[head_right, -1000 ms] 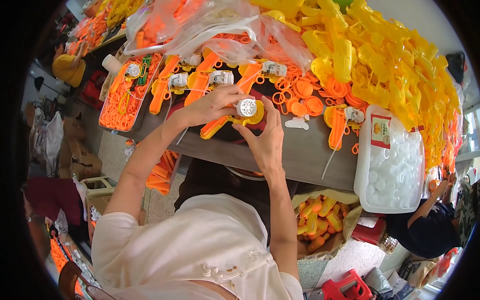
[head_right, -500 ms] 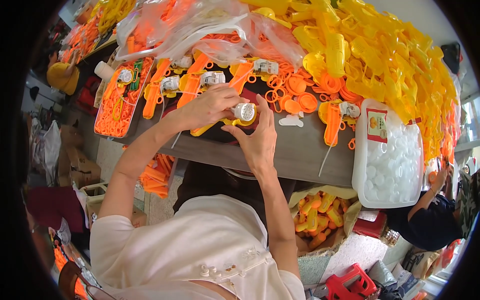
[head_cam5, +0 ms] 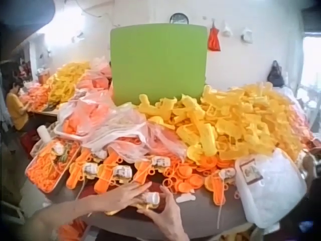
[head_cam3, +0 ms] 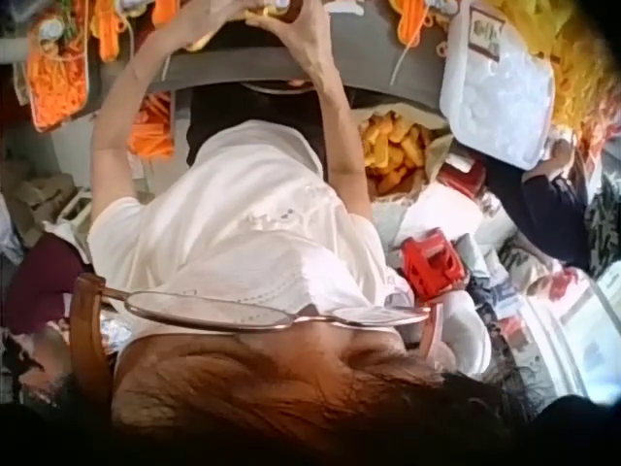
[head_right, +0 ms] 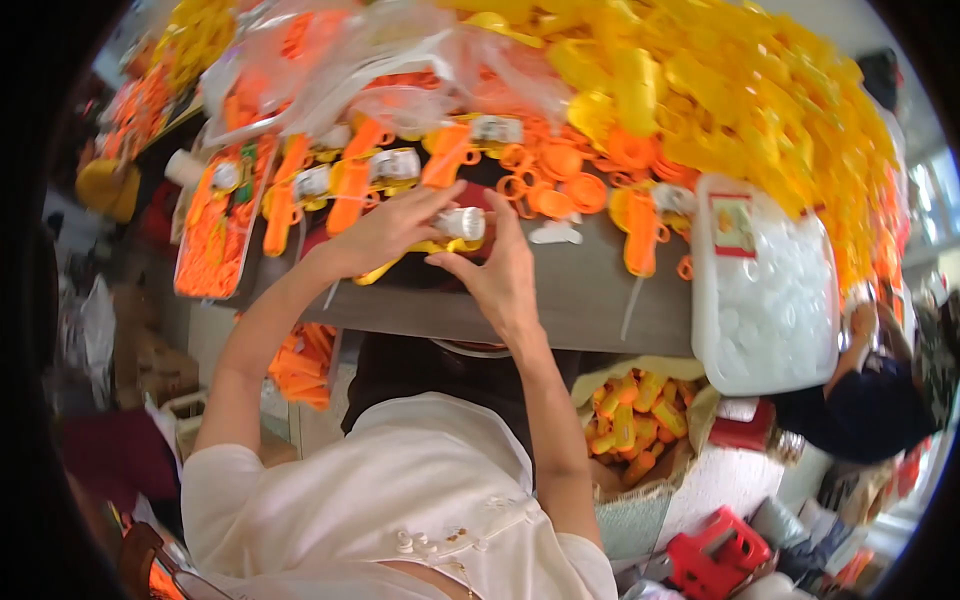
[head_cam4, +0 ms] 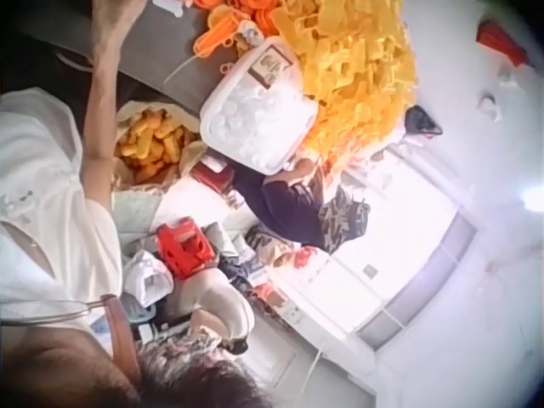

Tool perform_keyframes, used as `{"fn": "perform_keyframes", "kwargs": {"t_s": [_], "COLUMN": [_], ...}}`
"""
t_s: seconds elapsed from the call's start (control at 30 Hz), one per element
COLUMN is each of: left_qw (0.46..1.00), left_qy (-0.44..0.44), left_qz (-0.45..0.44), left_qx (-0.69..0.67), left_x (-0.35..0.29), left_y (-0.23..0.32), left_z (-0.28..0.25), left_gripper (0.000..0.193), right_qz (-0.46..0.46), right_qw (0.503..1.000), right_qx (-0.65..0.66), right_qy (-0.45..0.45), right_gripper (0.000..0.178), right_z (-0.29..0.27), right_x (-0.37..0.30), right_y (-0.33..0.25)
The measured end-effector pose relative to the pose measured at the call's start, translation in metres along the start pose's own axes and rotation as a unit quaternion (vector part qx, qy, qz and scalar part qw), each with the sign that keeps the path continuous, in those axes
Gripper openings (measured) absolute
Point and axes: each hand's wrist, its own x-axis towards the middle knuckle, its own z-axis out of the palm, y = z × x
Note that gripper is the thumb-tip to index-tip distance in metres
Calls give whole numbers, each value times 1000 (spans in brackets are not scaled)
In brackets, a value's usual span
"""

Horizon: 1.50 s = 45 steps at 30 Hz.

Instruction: The worker is assembling parts, applying stickers, and packaging toy water guns at a factory workbench.

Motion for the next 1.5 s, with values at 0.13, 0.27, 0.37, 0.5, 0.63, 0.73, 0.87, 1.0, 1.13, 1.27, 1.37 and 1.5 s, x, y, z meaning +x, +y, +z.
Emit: {"fn": "perform_keyframes", "kwargs": {"t_s": [0.13, 0.27, 0.37, 0.5, 0.63, 0.73, 0.87, 1.0, 1.13, 1.27, 1.37, 1.5], "left_qw": [988, 953, 951, 946, 950, 942, 938, 935, 931, 930, 929, 938], "left_qy": [40, 80, 115, 167, 283, 310, 294, 294, 307, 317, 307, 274], "left_qz": [51, 75, 53, 52, 61, 19, 0, -36, -34, -47, -63, -54], "left_qx": [140, 281, 281, 272, 119, 128, 186, 196, 195, 179, 197, 206], "left_x": [-21, -27, -24, -7, 7, -18, -37, -39, -41, -41, -38, -26], "left_y": [3, 8, 9, -1, 0, -10, -2, -2, 1, 3, 6, -5], "left_z": [17, 42, 46, 54, 50, 41, 44, 59, 68, 64, 56, 46], "left_gripper": [51, 50, 51, 48, 29, 21, 15, 17, 26, 29, 26, 27], "right_qz": [-102, -76, -13, 128, 111, 7, -126, -222, -255, -271, -265, -266], "right_qw": [986, 955, 856, 750, 805, 886, 940, 935, 911, 880, 872, 856], "right_qx": [-134, -238, -415, -589, -511, -366, -302, -275, -317, -384, -406, -441], "right_qy": [7, 161, 309, 272, 281, 284, 94, 27, 73, 75, 66, 45], "right_gripper": [78, 37, 17, 20, 21, 12, 12, 16, 19, 24, 26, 31], "right_z": [-6, -50, -114, -171, -171, -140, -52, 7, 27, 32, 34, 32], "right_x": [-14, -35, -30, -5, -19, -37, -55, -48, -38, -35, -34, -32], "right_y": [11, 24, 26, 77, 62, 28, -9, 6, 15, 21, 19, 20]}}
